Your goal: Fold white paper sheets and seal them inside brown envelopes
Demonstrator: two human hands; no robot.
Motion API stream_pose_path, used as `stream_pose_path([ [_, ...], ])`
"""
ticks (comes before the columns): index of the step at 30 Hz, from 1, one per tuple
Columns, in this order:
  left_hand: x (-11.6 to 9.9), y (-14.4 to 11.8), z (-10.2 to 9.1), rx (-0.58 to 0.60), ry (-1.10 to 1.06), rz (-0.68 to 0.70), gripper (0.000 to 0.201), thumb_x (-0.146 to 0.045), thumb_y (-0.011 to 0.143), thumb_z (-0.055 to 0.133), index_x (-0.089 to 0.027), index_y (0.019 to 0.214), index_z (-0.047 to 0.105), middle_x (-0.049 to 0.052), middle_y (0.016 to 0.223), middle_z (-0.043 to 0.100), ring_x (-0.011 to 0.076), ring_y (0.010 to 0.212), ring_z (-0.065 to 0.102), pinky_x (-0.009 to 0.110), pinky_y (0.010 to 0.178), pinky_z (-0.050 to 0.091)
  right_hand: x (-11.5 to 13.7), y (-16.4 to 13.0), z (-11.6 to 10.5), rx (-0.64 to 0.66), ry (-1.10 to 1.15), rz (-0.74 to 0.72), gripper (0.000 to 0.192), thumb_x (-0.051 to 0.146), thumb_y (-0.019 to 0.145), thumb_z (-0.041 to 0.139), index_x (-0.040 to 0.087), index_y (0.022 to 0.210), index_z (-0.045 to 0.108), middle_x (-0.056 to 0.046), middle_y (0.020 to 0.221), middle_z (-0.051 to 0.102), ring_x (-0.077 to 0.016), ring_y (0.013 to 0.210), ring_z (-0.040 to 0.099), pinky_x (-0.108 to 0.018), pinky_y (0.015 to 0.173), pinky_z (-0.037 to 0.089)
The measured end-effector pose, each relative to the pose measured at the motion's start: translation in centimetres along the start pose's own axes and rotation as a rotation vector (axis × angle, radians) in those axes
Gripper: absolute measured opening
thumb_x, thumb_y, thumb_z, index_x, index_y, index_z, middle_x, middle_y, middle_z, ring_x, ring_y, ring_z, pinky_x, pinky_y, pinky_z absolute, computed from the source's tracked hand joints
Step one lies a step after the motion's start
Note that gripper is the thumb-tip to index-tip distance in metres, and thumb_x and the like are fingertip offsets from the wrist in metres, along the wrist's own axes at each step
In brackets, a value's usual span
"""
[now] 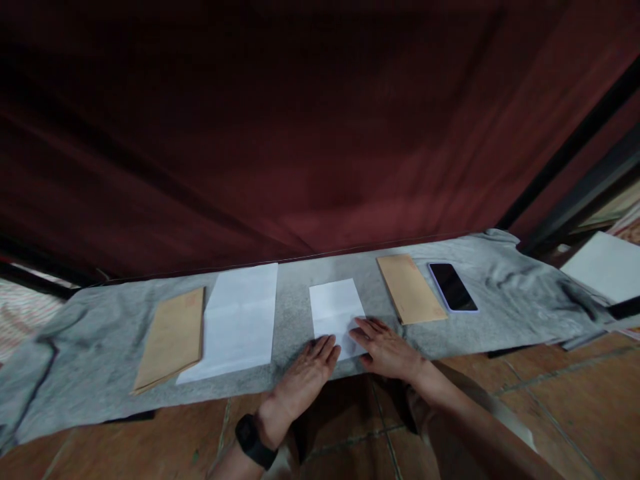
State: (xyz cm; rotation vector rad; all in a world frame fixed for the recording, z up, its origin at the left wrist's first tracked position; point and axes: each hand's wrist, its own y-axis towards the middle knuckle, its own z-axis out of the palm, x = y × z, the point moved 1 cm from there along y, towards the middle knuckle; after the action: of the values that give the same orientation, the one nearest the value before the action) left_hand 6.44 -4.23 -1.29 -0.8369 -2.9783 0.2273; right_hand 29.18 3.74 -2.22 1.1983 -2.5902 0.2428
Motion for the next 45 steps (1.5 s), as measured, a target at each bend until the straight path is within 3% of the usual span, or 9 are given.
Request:
stream_pose_path([
  [11, -0.5, -0.2, -0.7, -0.068, -0.24, -0.09, 0.053, -0.021, 0.091, 0.06, -0.024, 0.143, 0.052, 0.008, 0.155, 0.048, 0.0244, 0.143, 0.044, 0.047, 0.119, 0.036, 0.8, 0.7, -0.3, -0.021, -0.046, -0.005, 0.048, 0.013, 0.083, 0.057, 0.014, 0.131, 0.061, -0.019, 0.146, 0.053, -0.029, 0.132, 0.054, -0.044, 0.116, 0.037],
  [17, 0.6, 0.1, 0.4, -0.232, -0.487, -0.236, 0.054, -0.014, 0.088, 0.061, -0.027, 0.141, 0.055, 0.006, 0.145, 0.059, 0.0217, 0.134, 0.054, 0.042, 0.115, 0.042, -0.9, 0.8, -1.1, -0.05, 0.188, 0.053, 0.036, 0.012, 0.093, 0.048, 0.024, 0.118, 0.071, -0.007, 0.128, 0.07, -0.0214, 0.113, 0.067, -0.033, 0.101, 0.049],
  [22, 2.6, 0.8, 0.7, -0.41, -0.797, -0.372, 0.026, -0.029, 0.092, 0.057, -0.022, 0.11, 0.075, 0.007, 0.114, 0.076, 0.023, 0.107, 0.069, 0.037, 0.097, 0.054, -2.3, 0.6, -0.9, -0.112, 0.491, 0.134, 0.032, 0.036, 0.1, 0.047, 0.022, 0.105, 0.076, -0.005, 0.096, 0.078, -0.0221, 0.087, 0.072, -0.029, 0.077, 0.052],
  [25, 3.0, 1.2, 0.4, -0.485, -0.929, -0.498, 0.029, -0.04, 0.092, 0.056, -0.018, 0.092, 0.076, 0.006, 0.092, 0.078, 0.0232, 0.087, 0.071, 0.034, 0.081, 0.056, -2.8, 0.6, -1.0, -0.16, 0.658, 0.182, 0.039, 0.049, 0.096, 0.052, 0.019, 0.094, 0.077, -0.003, 0.083, 0.075, -0.0213, 0.077, 0.068, -0.029, 0.069, 0.051],
  [29, 2.4, 0.9, 1.2, -0.414, -1.126, -0.547, 0.031, -0.042, 0.089, 0.058, -0.016, 0.085, 0.076, 0.005, 0.084, 0.078, 0.0226, 0.077, 0.07, 0.032, 0.071, 0.056, -3.3, 0.8, -1.2, -0.091, 0.831, 0.123, 0.039, 0.054, 0.089, 0.061, 0.02, 0.102, 0.076, -0.003, 0.095, 0.076, -0.0217, 0.086, 0.068, -0.031, 0.077, 0.053],
  [34, 2.2, 0.0, 2.1, -0.452, -1.171, -0.467, 0.028, -0.038, 0.088, 0.059, -0.021, 0.1, 0.078, 0.007, 0.107, 0.078, 0.0249, 0.102, 0.071, 0.037, 0.094, 0.053, -4.2, 0.6, -0.7, 0.018, 0.766, 0.154, 0.034, 0.051, 0.09, 0.058, 0.023, 0.091, 0.079, -0.004, 0.091, 0.078, -0.0231, 0.086, 0.07, -0.033, 0.079, 0.054],
  [37, 2.5, 0.2, 1.7, -0.337, -1.14, -0.37, 0.025, -0.034, 0.088, 0.059, -0.023, 0.098, 0.079, 0.006, 0.112, 0.077, 0.0236, 0.107, 0.069, 0.037, 0.1, 0.05, -4.0, 0.1, -1.1, 0.047, 0.709, 0.09, 0.029, 0.047, 0.089, 0.062, 0.026, 0.1, 0.079, -0.006, 0.108, 0.077, -0.0251, 0.106, 0.068, -0.036, 0.096, 0.05],
  [41, 2.9, 0.5, 1.0, -0.198, -1.151, -0.35, 0.032, -0.043, 0.091, 0.055, -0.021, 0.101, 0.077, 0.003, 0.097, 0.078, 0.0202, 0.087, 0.067, 0.03, 0.081, 0.051, -3.1, -0.7, -2.0, 0.08, 0.742, 0.12, 0.035, 0.05, 0.093, 0.055, 0.026, 0.099, 0.079, -0.004, 0.117, 0.075, -0.0256, 0.114, 0.064, -0.037, 0.102, 0.048],
  [45, 3.1, 0.6, 1.4, -0.143, -1.182, -0.473, 0.043, -0.052, 0.089, 0.053, -0.016, 0.073, 0.07, -0.002, 0.058, 0.057, 0.0137, 0.058, 0.048, 0.024, 0.055, 0.036, -2.7, -1.0, -1.9, 0.131, 0.76, 0.254, 0.036, 0.05, 0.093, 0.053, 0.026, 0.103, 0.078, -0.002, 0.108, 0.077, -0.0253, 0.103, 0.067, -0.036, 0.093, 0.051],
])
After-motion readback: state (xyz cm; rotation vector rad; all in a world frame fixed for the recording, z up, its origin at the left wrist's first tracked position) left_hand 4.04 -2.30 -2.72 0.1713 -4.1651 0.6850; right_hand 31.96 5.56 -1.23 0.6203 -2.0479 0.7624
